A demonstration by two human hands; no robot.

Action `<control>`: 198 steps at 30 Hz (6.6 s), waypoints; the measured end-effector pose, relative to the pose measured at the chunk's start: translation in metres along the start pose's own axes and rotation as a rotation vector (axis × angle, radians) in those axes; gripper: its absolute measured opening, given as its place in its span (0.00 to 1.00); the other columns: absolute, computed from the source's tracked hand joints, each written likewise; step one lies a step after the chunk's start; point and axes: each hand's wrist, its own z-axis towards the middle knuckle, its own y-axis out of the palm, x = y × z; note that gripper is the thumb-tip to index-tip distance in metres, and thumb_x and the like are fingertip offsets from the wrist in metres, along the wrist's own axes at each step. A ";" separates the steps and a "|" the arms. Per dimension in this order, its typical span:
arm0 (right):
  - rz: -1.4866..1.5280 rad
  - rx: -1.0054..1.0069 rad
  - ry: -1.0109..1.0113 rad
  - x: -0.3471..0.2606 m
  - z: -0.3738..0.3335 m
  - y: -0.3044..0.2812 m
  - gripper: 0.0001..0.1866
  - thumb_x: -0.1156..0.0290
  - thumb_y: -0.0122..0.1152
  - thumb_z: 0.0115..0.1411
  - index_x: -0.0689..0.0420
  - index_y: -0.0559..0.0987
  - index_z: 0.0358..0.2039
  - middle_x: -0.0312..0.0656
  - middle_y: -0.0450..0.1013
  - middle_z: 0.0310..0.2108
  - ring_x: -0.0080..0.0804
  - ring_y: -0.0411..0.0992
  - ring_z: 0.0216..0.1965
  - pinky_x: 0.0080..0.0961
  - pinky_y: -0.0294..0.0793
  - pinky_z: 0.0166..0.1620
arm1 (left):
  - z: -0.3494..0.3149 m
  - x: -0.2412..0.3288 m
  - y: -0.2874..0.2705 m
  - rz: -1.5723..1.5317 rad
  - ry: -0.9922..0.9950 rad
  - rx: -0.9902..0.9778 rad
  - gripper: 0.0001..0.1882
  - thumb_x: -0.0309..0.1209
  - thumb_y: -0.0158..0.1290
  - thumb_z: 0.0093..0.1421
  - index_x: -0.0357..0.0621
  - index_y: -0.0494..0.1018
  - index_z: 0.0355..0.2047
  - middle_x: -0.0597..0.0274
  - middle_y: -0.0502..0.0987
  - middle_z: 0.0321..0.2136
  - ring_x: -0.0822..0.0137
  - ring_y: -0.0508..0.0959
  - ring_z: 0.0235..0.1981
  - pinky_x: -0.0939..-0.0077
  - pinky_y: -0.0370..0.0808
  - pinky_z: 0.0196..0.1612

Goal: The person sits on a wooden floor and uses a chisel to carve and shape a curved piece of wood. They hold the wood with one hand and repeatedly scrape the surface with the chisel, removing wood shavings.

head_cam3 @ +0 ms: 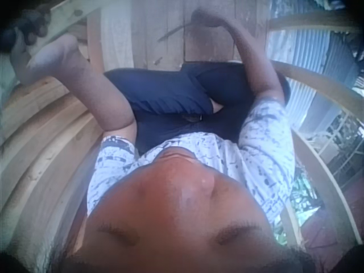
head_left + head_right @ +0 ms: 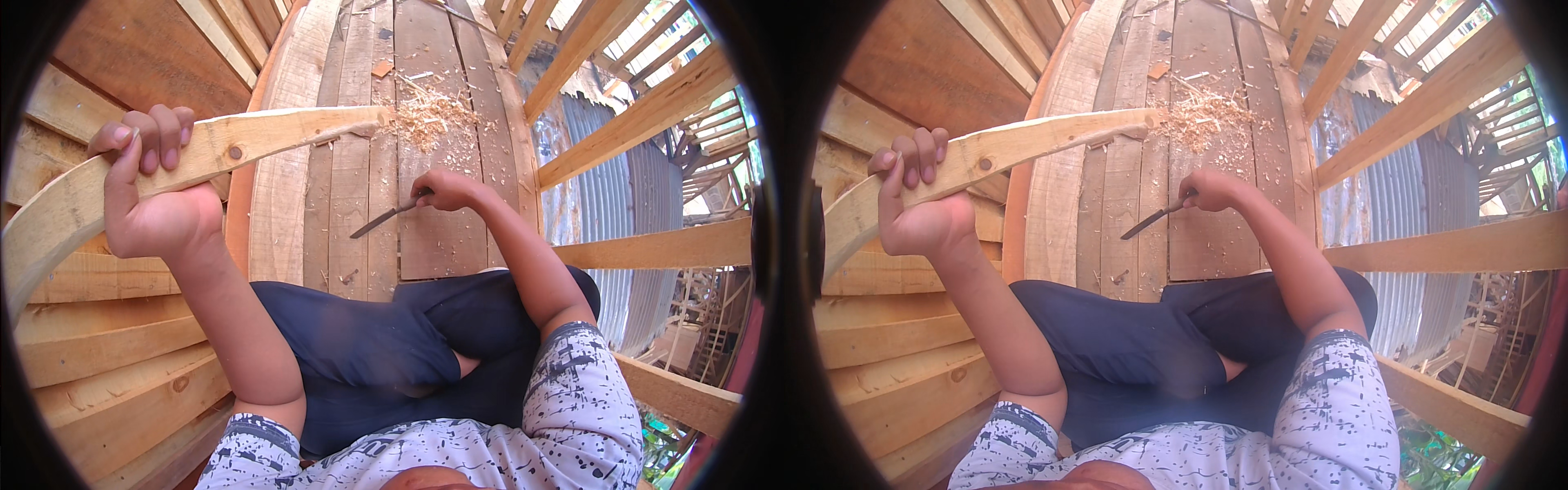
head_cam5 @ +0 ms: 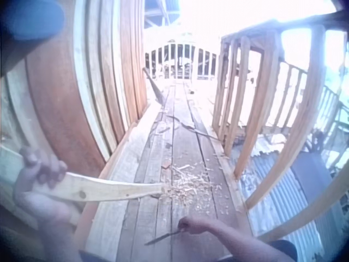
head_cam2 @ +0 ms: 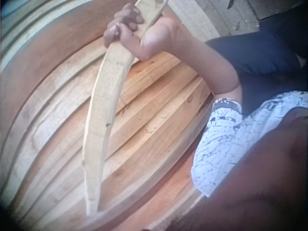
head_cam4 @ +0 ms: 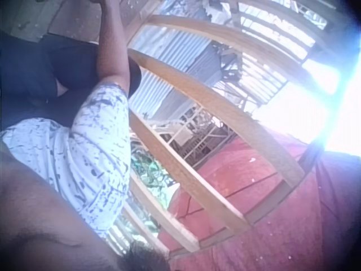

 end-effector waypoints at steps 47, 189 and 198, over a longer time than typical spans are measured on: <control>-0.082 0.113 0.412 0.137 -0.092 -0.106 0.12 0.71 0.68 0.56 0.56 0.84 0.42 0.44 0.82 0.36 0.35 0.79 0.39 0.33 0.76 0.47 | -0.001 0.004 0.002 -0.014 -0.081 -0.029 0.07 0.24 0.45 0.52 0.49 0.71 0.29 0.70 0.54 0.20 0.72 0.56 0.23 0.71 0.59 0.38; 0.321 0.486 0.156 -0.150 -0.008 0.008 0.25 0.60 0.41 0.71 0.70 0.78 0.33 0.65 0.75 0.30 0.65 0.74 0.35 0.54 0.71 0.44 | 0.010 -0.021 0.022 -0.194 -0.273 -0.617 0.16 0.37 0.53 0.59 0.53 0.56 0.26 0.73 0.57 0.18 0.77 0.58 0.19 0.79 0.57 0.28; 0.219 0.547 0.169 -0.164 -0.009 0.002 0.26 0.58 0.42 0.71 0.67 0.76 0.27 0.65 0.73 0.26 0.66 0.73 0.32 0.52 0.70 0.38 | 0.007 -0.019 0.028 -0.205 -0.267 -0.596 0.16 0.36 0.54 0.59 0.52 0.56 0.25 0.72 0.57 0.17 0.77 0.58 0.19 0.79 0.56 0.27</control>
